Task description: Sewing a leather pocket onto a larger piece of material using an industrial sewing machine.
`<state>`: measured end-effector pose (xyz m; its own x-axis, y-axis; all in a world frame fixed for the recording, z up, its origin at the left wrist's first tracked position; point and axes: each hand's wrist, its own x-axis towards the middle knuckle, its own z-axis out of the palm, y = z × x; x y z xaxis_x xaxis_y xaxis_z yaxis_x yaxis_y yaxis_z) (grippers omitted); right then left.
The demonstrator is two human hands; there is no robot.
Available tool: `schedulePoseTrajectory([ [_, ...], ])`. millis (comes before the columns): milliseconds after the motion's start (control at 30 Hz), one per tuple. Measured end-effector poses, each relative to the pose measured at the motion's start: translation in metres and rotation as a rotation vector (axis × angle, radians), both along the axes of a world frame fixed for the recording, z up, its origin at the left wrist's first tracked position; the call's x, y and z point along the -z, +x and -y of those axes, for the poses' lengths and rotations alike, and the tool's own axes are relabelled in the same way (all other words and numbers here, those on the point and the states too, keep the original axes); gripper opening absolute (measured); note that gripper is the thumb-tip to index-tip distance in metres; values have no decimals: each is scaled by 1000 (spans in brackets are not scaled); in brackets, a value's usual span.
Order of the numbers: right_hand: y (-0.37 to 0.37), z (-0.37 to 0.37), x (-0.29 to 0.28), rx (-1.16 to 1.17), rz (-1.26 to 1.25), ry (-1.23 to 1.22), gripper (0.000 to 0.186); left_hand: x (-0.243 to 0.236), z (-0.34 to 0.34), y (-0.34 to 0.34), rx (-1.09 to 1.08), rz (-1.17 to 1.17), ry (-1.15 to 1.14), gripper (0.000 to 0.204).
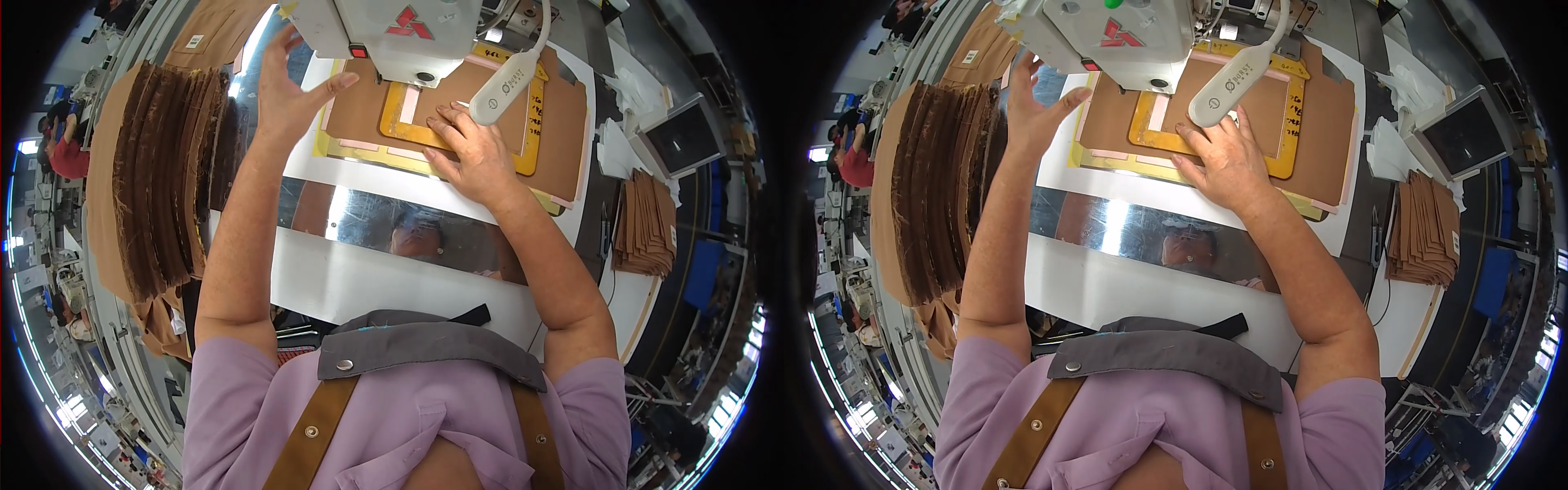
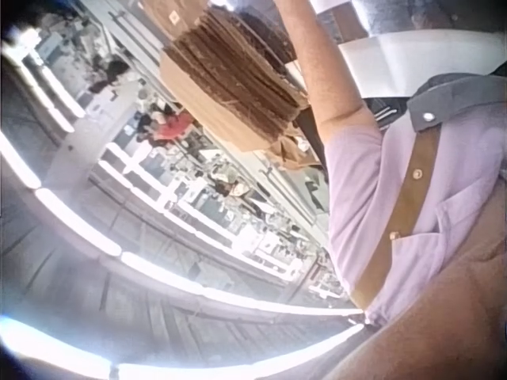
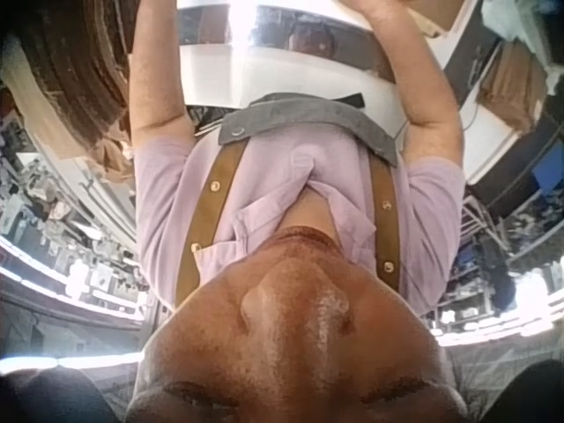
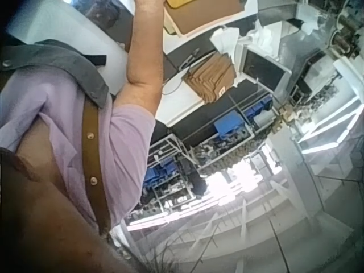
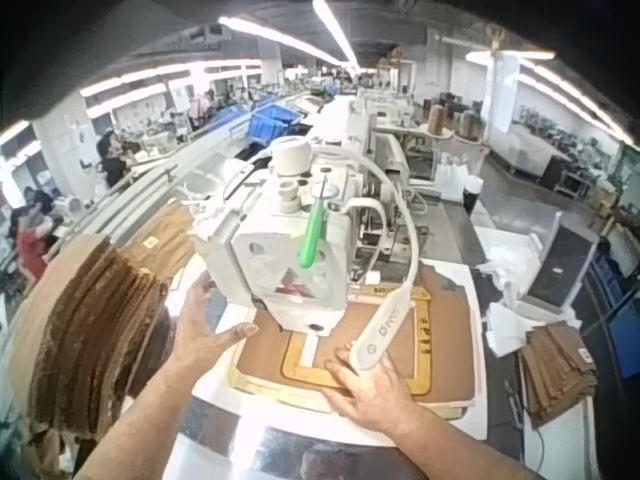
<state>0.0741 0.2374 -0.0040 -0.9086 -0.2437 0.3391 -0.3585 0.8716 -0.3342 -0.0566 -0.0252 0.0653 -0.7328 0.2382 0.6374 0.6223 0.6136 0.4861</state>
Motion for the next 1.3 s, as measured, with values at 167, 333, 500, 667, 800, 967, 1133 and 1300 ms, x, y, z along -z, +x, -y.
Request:
schedulePoseTrajectory([
  [167, 2, -1, 0, 8, 8, 5, 45, 44, 21, 51, 19, 267, 27, 60],
  [333, 3, 1, -3, 12, 6, 22, 44, 61, 23, 87, 104, 306, -24, 49],
  [500, 4, 2, -5, 10, 14, 24, 47, 69, 15, 95, 98, 233, -263, 46],
  [667, 7, 4, -8, 35, -9, 21, 53, 71, 11, 98, 67, 235, -395, 50],
  [800, 11, -1, -10, 30, -36, -32, 51, 74, 10, 95, 43, 195, -449, 59],
  [967, 34, -30, -15, 120, -171, -19, 46, 77, 10, 96, -25, 188, -522, 64],
  [1133, 77, -99, -7, 399, -114, 35, 45, 78, 10, 94, -53, 204, -549, 64],
  [1300, 103, -122, 15, 587, -51, 49, 47, 79, 7, 94, -63, 208, -561, 65],
])
